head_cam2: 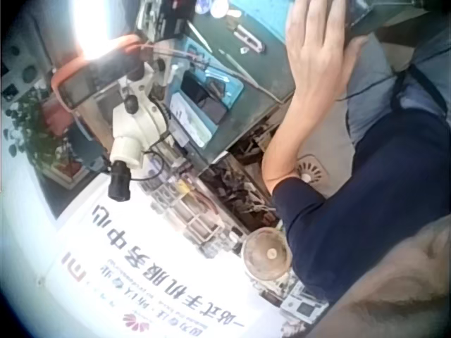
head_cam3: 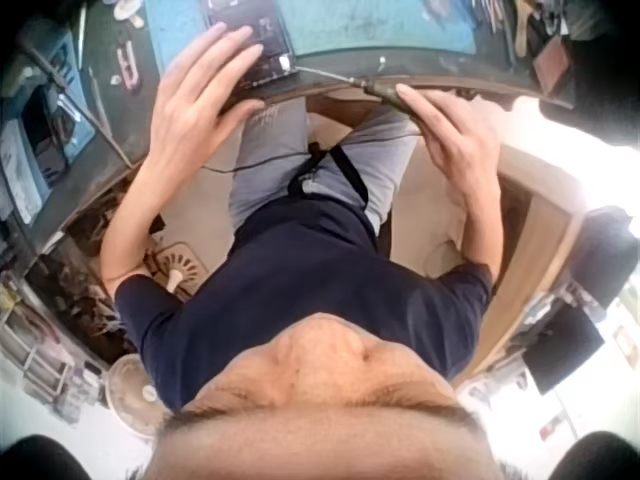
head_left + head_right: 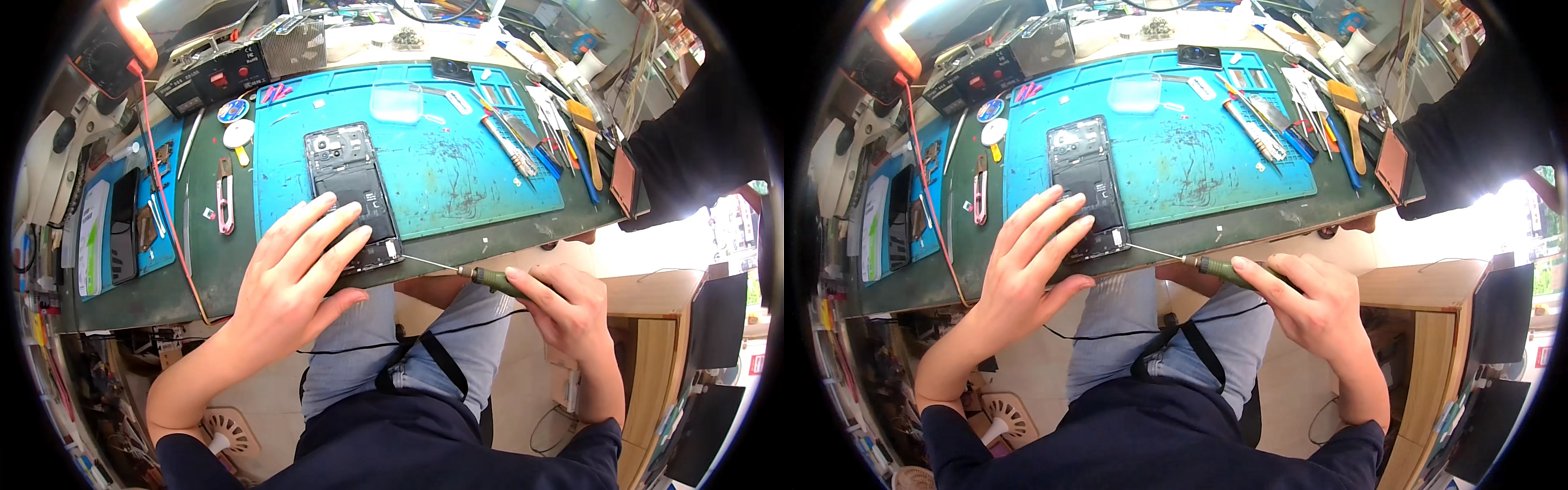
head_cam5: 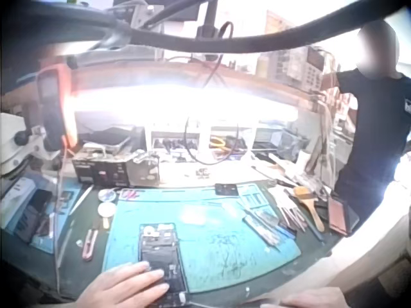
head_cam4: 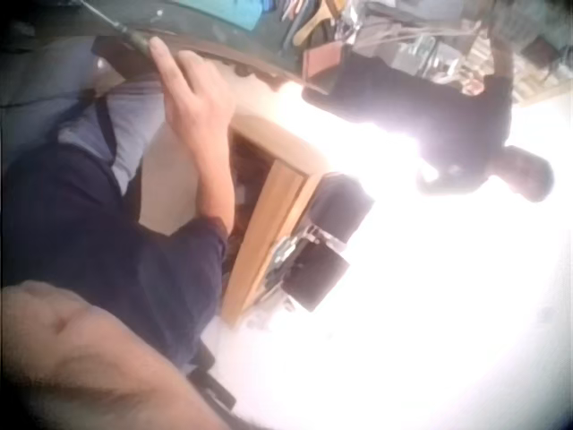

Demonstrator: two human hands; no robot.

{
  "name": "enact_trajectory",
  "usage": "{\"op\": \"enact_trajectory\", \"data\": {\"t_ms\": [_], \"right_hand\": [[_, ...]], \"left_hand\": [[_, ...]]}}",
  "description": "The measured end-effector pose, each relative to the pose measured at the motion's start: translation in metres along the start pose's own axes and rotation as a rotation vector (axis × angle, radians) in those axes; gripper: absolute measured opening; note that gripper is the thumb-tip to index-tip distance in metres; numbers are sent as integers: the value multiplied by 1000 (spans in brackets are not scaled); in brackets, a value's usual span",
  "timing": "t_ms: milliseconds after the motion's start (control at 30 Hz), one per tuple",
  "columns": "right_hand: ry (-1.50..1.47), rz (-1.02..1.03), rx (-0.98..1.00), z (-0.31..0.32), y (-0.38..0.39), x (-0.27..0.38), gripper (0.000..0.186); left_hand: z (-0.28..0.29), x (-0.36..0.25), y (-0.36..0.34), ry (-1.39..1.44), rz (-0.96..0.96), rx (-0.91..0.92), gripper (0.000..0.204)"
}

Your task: The person tests a smartphone's touchscreen responsiveness by swiping and tapping the display. They then use a soldering iron to heat and remove the battery from the phone's internal chassis. Finally, they place a new back cover onto the device.

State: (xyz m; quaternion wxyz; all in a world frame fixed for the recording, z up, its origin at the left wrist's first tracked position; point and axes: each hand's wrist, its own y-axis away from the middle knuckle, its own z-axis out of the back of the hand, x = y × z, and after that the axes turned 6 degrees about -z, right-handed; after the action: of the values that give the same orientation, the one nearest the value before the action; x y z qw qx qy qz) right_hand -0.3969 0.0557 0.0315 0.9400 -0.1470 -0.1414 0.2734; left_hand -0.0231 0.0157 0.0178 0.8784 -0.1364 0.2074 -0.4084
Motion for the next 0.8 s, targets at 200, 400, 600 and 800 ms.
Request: {"op": "enact_trajectory", "data": {"t_ms": [200, 400, 600, 800], "right_hand": [[-2, 108, -49, -1, -22, -21, 53], [31, 240, 25, -4, -45, -44, 52], [-54, 242, 89, -15, -58, -47, 52], [-42, 264, 126, -15, -61, -49, 56]], "left_hand": [[-4, 7, -7, 100, 64, 39, 66], [9, 31, -11, 197, -20, 149, 59], [4, 41, -3, 239, -17, 124, 68], [2, 44, -2, 284, 23, 105, 79]]}}
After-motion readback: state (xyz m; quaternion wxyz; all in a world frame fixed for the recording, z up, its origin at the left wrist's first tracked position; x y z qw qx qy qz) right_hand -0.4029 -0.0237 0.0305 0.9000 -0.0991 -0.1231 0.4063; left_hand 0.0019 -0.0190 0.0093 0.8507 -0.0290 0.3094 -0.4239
